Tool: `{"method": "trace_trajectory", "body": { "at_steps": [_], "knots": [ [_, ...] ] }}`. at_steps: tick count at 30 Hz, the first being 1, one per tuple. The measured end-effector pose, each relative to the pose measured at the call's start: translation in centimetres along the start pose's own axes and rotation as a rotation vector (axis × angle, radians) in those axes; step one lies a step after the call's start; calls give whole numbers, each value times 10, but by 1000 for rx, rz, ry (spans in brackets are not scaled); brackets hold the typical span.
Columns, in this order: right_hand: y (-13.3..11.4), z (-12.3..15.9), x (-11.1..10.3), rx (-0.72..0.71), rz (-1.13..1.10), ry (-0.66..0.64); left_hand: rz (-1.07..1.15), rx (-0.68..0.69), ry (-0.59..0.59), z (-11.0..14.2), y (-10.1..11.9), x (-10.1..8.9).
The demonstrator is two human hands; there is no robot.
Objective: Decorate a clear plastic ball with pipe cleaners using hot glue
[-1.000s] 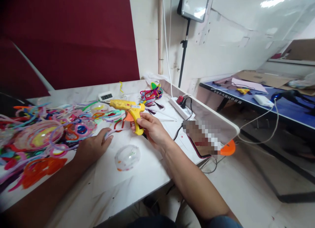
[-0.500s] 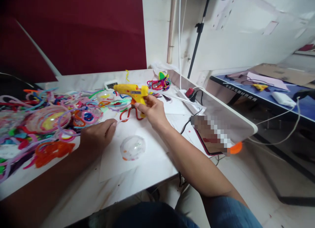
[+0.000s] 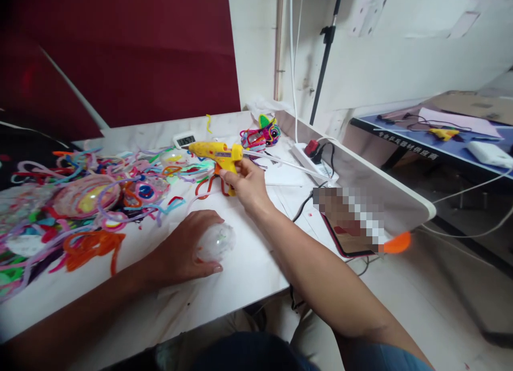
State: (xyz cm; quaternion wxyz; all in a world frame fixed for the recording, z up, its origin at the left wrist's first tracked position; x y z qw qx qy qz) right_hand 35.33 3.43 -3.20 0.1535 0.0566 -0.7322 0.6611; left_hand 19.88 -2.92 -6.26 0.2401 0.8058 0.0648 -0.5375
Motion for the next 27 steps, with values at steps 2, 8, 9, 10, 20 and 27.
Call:
{"method": "trace_trajectory", "body": {
  "at_steps": [2,8,9,10,20,27],
  "knots": [
    [1,-1,-1,8,-3,2,-13,-7,3,2,-1,0],
    [9,-8,-7,60,-21,36,-37,-2,72,6,-8,-1],
    [10,-9,-7,66,-33,33,-41,-5,71,6,-9,-1],
    [11,-10,-8,69,-46,27,-42,-8,70,6,-11,0],
    [13,-10,-7,130,-67,10,-41,-91,212,4,-21,-17],
    [9,-8,-7,131,-29,-9,-47,-94,232,4,-30,-16]
  ]
}}
Point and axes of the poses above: each hand's wrist, its own z-axis away from the middle knuckle, its own x-axis out of the palm, y = z × x, the point moved 7 cm from there along -z, towards the middle knuckle, and after that the axes turned 9 degrees about x, right-handed, at the moved point
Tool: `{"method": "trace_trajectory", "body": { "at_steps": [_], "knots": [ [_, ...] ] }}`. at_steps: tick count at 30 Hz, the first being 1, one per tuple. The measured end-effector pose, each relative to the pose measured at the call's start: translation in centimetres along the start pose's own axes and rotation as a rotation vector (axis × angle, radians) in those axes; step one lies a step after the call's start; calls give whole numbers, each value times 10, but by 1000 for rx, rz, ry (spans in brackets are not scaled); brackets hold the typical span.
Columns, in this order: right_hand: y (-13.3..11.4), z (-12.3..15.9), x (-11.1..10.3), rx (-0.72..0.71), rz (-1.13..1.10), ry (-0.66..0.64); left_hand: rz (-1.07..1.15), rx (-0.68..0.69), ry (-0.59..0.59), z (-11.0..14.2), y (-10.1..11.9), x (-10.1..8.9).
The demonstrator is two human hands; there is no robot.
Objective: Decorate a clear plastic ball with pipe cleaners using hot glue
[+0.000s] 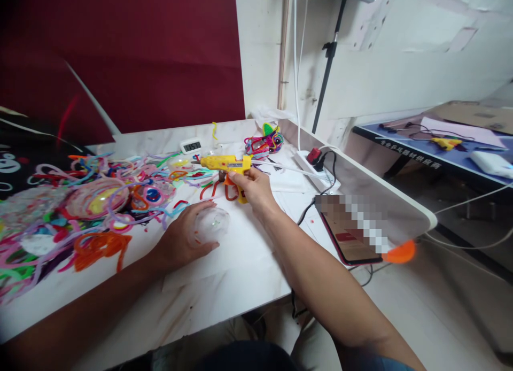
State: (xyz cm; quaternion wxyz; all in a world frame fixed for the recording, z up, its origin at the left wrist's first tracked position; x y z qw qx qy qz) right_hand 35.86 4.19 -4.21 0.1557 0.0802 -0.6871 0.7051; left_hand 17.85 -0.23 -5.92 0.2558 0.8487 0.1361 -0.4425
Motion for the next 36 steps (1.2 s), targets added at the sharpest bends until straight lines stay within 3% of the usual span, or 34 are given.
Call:
{"method": "trace_trajectory", "body": {
  "at_steps": [17,23,29,36],
  "knots": [
    [3,1,4,96,-93,-40,58,-37,-77,4,-17,14],
    [-4,6,10,24,6,-102,11,-81,94,2,-20,-6],
    [-3,3,5,10,55,-52,-180,-233,231,0,-45,-30],
    [0,2,2,28,75,-18,-314,-348,81,0,-70,-16]
  ]
}}
Point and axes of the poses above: each hand's wrist, its own z-axis away from the middle knuckle, its own x-axis out of the palm, y = z × x, the point moved 7 cm from there along -z, towards the middle knuckle, and after that the axes turned 9 degrees about x, right-handed, at the moved point
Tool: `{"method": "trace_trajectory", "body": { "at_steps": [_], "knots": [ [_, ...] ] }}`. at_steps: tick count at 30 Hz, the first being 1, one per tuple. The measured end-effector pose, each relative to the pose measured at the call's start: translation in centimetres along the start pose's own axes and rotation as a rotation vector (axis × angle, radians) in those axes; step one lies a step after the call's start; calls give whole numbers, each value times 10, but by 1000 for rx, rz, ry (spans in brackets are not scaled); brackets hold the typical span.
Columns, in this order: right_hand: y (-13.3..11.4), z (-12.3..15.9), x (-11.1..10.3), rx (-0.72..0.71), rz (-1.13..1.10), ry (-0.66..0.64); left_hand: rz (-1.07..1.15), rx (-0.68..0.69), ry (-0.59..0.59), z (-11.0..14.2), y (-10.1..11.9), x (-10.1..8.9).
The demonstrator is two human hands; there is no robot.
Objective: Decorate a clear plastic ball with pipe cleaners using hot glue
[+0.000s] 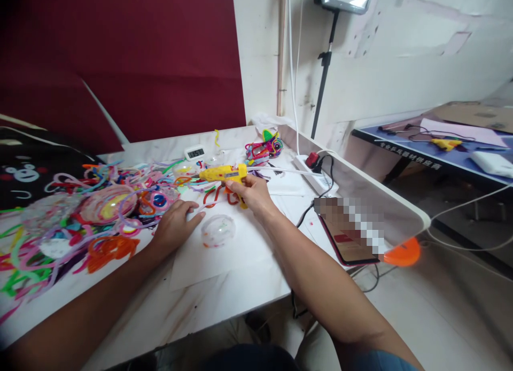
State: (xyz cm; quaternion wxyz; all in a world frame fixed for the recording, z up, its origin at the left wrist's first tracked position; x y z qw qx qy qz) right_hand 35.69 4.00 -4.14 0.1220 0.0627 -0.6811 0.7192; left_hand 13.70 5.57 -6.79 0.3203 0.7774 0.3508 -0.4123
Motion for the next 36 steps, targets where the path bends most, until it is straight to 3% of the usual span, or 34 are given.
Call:
{"method": "trace_trajectory", "body": {
  "at_steps": [7,15,36],
  "knots": [
    [5,0,9,15,6,-60,-10,0,16,-5,1,-6],
    [12,0,17,30,31,-113,-36,-149,134,-3,-24,-27],
    [11,-1,13,53,77,-107,-59,-77,55,-4,-18,-15]
  ]
}}
Point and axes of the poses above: each hand's wrist, its own z-axis away from the middle knuckle, its own x-axis out of the palm, y = z × x, the point moved 7 cm from there along -z, towards the middle knuckle, and after that the axes turned 9 degrees about x, right-handed, at the moved point
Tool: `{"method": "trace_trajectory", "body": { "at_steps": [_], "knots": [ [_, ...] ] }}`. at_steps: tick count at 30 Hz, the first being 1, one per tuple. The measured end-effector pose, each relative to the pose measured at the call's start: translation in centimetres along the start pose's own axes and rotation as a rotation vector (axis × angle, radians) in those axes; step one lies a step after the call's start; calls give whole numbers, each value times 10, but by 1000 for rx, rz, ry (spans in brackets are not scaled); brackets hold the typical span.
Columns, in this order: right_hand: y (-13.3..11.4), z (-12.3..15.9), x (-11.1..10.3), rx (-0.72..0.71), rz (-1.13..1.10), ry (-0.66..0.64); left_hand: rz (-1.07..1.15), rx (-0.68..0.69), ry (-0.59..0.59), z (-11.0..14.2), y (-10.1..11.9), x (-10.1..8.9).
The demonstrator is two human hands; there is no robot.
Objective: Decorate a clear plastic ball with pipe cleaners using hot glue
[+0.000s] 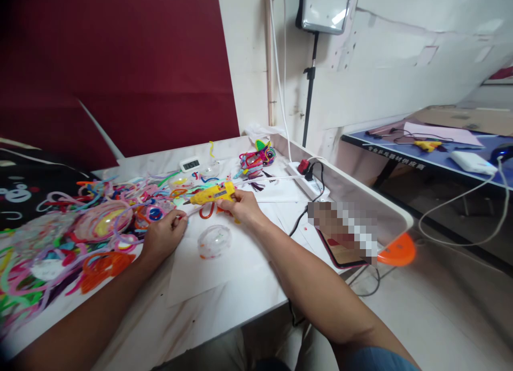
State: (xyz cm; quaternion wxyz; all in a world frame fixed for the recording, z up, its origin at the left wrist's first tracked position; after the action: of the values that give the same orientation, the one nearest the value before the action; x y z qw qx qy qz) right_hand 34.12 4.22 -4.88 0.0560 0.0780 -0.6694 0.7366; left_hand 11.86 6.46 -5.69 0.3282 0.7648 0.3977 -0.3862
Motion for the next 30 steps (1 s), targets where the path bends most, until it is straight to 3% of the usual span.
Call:
{"method": "trace_trajectory", "body": {
  "at_steps": [30],
  "knots": [
    [-5,4,-5,28,29,53,2,6,-39,-2,-1,6]
  ]
}}
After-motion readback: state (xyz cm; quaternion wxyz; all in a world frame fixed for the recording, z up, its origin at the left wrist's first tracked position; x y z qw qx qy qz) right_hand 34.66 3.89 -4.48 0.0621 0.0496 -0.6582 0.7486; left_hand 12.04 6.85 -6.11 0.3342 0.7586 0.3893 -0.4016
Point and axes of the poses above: each hand's wrist, its own z-axis away from the middle knuckle, its own x-axis out of the palm, y = z × x, the point moved 7 cm from there along -z, towards the middle knuckle, and after that the axes turned 9 degrees about x, right-handed, at the moved point
